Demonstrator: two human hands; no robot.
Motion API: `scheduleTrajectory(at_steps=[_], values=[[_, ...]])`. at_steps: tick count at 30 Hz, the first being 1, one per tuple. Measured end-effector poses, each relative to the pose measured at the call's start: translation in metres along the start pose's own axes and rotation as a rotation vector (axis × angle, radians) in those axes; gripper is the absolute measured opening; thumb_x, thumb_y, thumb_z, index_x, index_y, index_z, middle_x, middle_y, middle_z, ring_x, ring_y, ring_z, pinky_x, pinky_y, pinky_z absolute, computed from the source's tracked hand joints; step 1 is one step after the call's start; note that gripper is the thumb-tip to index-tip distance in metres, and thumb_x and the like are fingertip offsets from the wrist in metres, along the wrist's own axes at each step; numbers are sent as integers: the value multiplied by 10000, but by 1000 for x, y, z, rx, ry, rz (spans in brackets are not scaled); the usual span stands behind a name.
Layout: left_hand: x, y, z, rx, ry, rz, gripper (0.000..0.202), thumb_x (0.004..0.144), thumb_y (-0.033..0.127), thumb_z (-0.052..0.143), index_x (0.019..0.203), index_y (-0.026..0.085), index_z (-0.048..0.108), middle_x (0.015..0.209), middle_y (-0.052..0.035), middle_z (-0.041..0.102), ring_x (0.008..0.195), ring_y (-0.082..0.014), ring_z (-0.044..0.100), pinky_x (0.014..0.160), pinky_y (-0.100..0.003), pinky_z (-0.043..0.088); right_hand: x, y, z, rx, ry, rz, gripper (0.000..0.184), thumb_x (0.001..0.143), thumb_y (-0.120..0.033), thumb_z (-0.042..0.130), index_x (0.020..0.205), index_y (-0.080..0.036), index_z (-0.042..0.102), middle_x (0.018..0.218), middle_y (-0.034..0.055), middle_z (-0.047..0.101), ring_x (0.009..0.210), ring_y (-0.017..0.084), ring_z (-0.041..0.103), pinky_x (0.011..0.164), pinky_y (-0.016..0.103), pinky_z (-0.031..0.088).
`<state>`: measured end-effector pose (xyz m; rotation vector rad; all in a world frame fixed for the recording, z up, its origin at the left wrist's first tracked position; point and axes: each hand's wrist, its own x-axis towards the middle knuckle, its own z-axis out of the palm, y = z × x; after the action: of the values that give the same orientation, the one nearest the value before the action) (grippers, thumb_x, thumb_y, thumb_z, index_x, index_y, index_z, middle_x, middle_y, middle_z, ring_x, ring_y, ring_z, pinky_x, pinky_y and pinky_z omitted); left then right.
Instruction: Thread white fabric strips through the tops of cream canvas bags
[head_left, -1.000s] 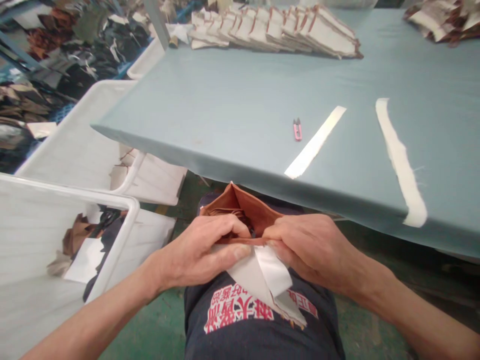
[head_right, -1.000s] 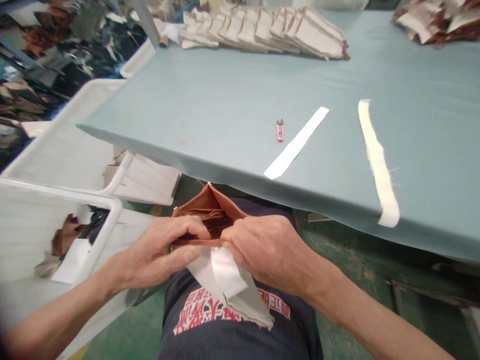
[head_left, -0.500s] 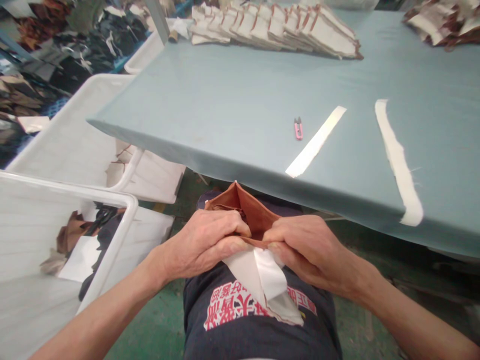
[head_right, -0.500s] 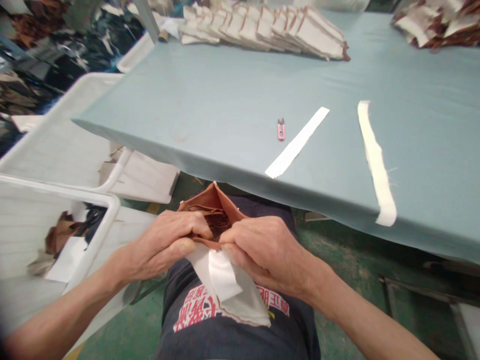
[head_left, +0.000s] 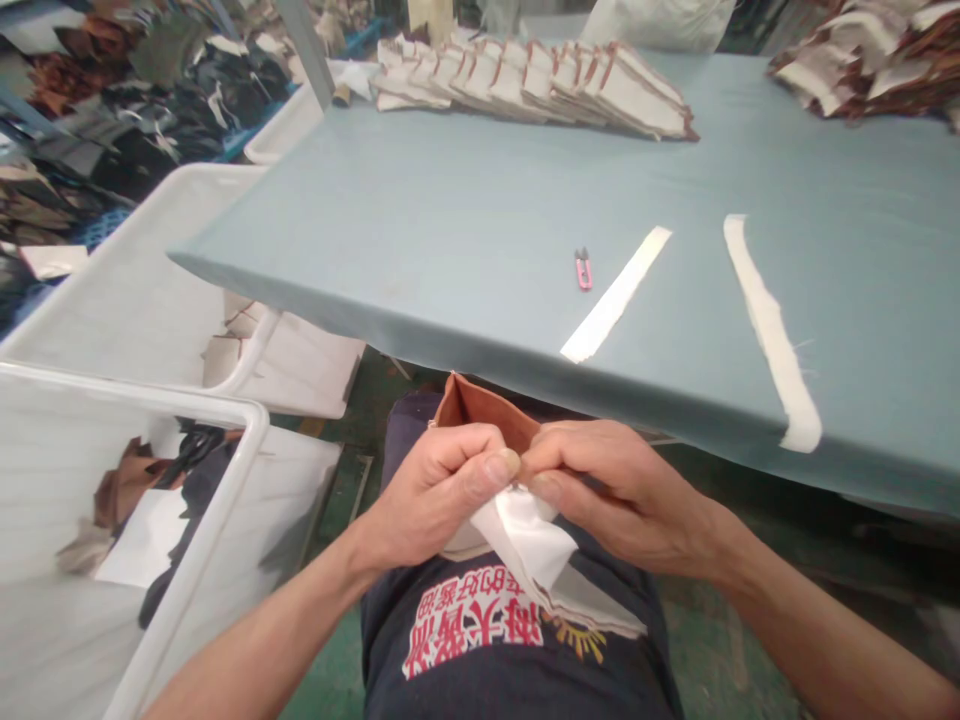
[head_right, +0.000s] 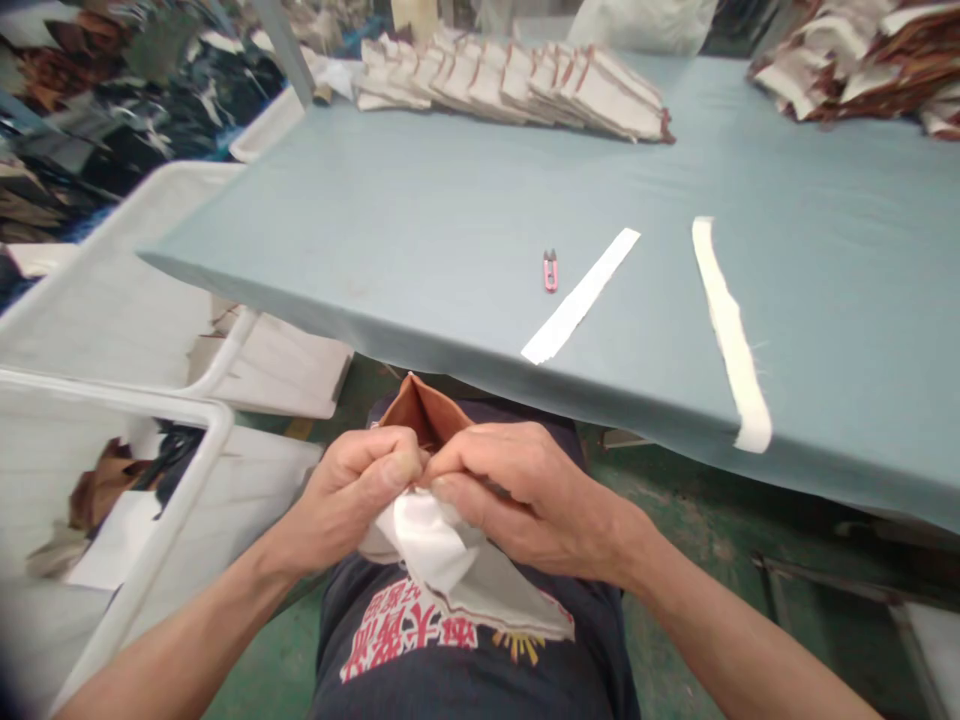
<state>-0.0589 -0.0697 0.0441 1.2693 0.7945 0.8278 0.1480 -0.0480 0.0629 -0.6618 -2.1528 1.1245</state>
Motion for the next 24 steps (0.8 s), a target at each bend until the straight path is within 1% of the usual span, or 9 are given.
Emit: scheduleTrajectory(at_steps=[3,6,10,13,15,17,20,22,24], values=[[-3,-5,-1,-101,16,-46,564,908,625,659,638,185,431,579,71,354,519,-71,265,461,-206,222,2,-3,-1,-72,-27,-41,211,1028,-145,479,877,-184,622,751,-2,670,655,111,555,627,235,399],[-3,2,-7,16,-21,-36,553,905,595,679,617,174,464,557,64,397,507,-71,293,458,-210,236,2,-7,-3,-180,-71,-64,225,1040,-157,458,873,-192,606,745,1,662,664,124,549,638,251,390],[-2,22,-15,443,-157,106,418,991,403,632,664,157,550,573,55,493,517,-71,402,502,-214,297,-1,-17,-7,-296,-161,-26,298,1072,-183,398,833,-204,574,747,-2,649,674,136,553,668,274,388],[-4,37,-13,807,-250,238,358,1045,291,538,712,163,562,611,49,543,548,-83,466,538,-236,315,-8,-25,-8,-386,-242,-20,237,1030,-141,447,840,-205,572,786,2,663,702,152,569,676,299,385],[-8,44,-7,1019,-258,320,364,1053,242,480,700,174,537,604,42,548,533,-99,461,530,-272,291,-14,-28,-7,-462,-298,-35,169,950,-83,526,842,-204,576,808,4,669,713,170,559,669,321,378],[-12,45,1,1155,-218,372,352,1024,189,460,675,186,505,579,43,529,499,-109,427,515,-300,259,-18,-30,-5,-518,-324,-58,188,879,-24,562,826,-205,571,801,-1,662,700,181,530,675,337,377],[-16,39,11,1123,-179,393,311,941,111,459,644,202,460,553,48,506,477,-107,398,506,-310,253,-19,-28,-2,-527,-289,-84,245,890,10,530,785,-210,549,745,-16,633,663,175,491,675,340,376],[-17,33,15,1012,-177,397,290,876,65,457,629,212,417,534,58,487,469,-99,382,499,-303,256,-17,-28,-3,-492,-237,-95,284,968,-25,477,766,-213,541,711,-19,621,650,167,492,653,332,376],[-17,28,17,921,-146,398,290,841,42,460,623,216,377,518,71,462,464,-89,367,492,-291,257,-19,-30,-5,-429,-173,-90,319,1042,-89,429,778,-214,555,710,-16,634,666,157,532,666,314,412]])
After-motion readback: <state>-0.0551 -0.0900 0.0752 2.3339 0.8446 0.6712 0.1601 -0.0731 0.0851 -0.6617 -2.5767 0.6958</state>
